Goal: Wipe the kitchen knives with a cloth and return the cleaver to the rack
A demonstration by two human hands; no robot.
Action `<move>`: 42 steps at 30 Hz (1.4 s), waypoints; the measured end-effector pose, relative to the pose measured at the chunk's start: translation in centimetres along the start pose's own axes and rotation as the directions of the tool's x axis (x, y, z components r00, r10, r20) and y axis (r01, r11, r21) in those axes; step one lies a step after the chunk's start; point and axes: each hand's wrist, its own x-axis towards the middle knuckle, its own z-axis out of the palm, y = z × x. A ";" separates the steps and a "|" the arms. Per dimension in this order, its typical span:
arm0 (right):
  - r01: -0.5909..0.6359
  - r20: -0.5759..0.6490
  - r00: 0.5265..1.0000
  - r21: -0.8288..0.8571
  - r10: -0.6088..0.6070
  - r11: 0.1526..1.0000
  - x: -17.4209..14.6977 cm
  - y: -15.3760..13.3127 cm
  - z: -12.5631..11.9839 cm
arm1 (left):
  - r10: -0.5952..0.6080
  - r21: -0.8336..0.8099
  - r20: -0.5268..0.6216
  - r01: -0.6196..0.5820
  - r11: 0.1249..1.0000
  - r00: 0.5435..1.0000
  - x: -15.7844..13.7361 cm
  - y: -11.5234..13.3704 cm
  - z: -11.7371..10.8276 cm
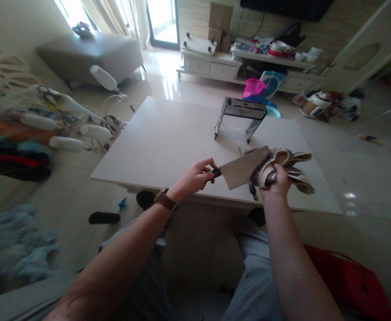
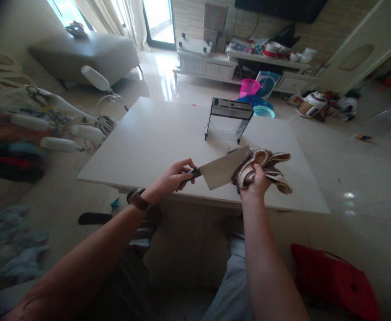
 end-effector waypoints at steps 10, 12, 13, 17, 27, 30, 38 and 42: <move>-0.024 0.043 0.999 -0.065 0.027 0.998 -4.5 2.3 1.3 | 0.011 0.006 -0.162 -0.010 1.000 0.987 0.7 -0.8 3.2; -0.023 0.061 0.998 -0.076 0.028 0.997 -5.1 3.1 1.2 | 0.019 0.036 -0.189 -0.012 0.999 0.982 0.8 -1.2 3.4; -0.022 0.070 0.997 -0.084 0.028 0.996 -5.3 3.4 1.1 | 0.024 0.052 -0.198 -0.014 0.999 0.980 0.8 -1.3 3.5; -0.053 0.067 0.996 -0.104 0.060 0.993 -5.4 4.0 1.0 | 0.023 0.067 -0.190 -0.010 0.998 0.982 0.8 -1.5 3.4; 0.034 -0.031 0.999 -0.010 -0.035 0.999 -2.3 0.5 1.0 | -0.041 -0.045 -0.025 0.039 0.998 0.999 0.4 -0.4 1.9; 0.063 -0.030 0.998 0.006 -0.063 0.998 -1.5 -0.4 0.6 | -0.096 -0.084 0.045 0.099 0.991 0.994 0.5 -0.2 1.1; 0.100 -0.022 0.995 0.009 -0.100 0.995 -1.1 -0.5 0.5 | -0.314 -0.107 0.250 0.349 0.931 0.916 0.0 -0.3 -0.3; 0.150 -0.055 0.987 0.002 -0.149 0.989 -1.0 -1.0 0.6 | -0.381 -0.115 0.287 0.426 0.897 0.879 0.1 -0.5 -0.8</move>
